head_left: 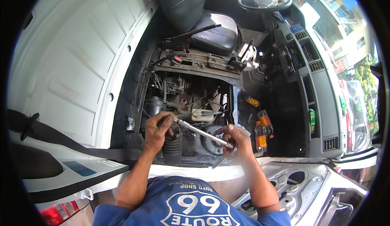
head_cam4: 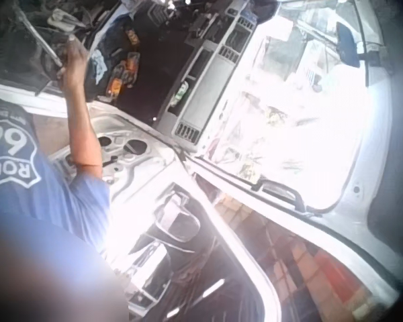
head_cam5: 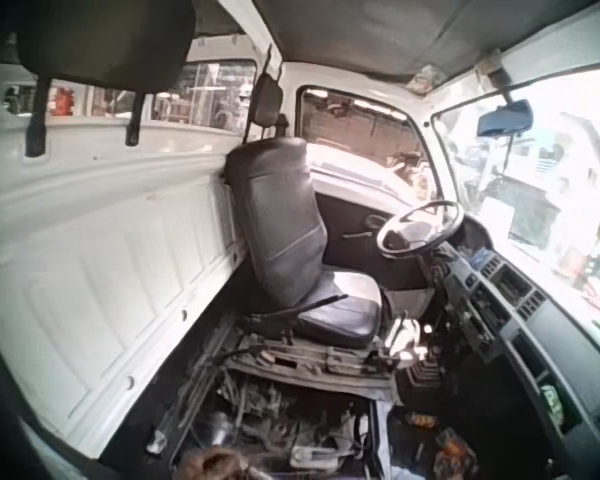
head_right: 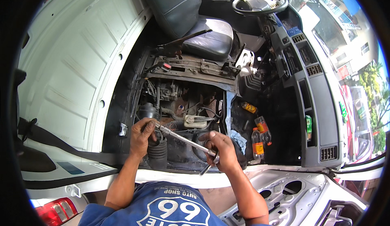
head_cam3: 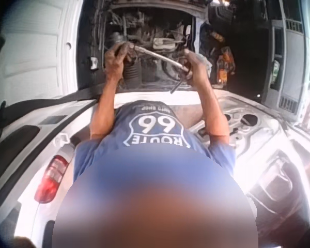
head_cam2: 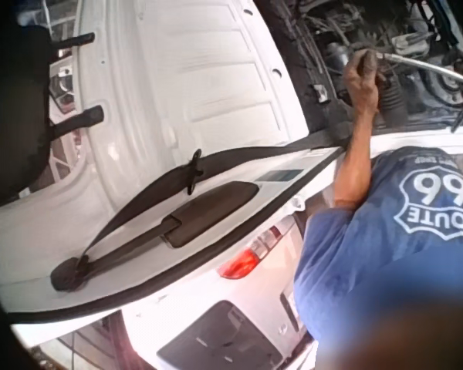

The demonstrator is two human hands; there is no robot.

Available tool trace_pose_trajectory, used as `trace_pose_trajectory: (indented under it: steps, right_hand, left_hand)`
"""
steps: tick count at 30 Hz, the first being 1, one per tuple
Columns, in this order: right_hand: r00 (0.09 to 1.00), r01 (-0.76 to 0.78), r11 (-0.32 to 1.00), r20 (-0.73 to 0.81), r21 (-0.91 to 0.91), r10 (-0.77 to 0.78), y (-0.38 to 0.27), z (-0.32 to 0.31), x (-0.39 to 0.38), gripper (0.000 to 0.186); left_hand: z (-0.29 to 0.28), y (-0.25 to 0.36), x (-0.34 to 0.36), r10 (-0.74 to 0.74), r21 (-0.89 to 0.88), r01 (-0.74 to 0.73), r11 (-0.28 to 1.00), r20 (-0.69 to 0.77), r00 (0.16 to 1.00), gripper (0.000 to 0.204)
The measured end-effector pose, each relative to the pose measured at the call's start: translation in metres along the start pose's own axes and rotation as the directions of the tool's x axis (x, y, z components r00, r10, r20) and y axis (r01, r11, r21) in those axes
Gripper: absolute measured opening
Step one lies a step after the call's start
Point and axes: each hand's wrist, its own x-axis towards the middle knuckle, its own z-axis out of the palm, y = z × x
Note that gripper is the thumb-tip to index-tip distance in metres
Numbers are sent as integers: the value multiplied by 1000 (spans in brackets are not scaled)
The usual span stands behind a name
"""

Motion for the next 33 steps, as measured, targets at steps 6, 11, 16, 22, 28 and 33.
trace_pose_trajectory:
  steps: [6,11,16,22,28,33]
  right_hand:
    - [526,715,165,367,-679,-768,18,-9,4,19]
    - [837,526,722,123,-449,-534,8,-22,10,26]
    - [966,-128,933,254,337,40,5,-27,17,47]
    - [354,749,-148,578,-646,-735,8,-28,21,17]
    - [973,-178,932,200,315,118,-5,-24,23,51]
    - [687,690,424,346,-586,-639,8,-12,25,28]
  left_hand:
    - [12,22,19,-68,171,66,983,7,998,30]
    - [26,40,24,65,260,-63,963,-2,998,34]
    - [33,56,17,172,262,-171,950,17,985,34]
    - [39,56,16,-115,442,189,877,-187,975,42]
    - [35,45,15,149,271,-117,956,-100,984,35]
    - [17,40,18,-22,331,59,942,-113,993,34]
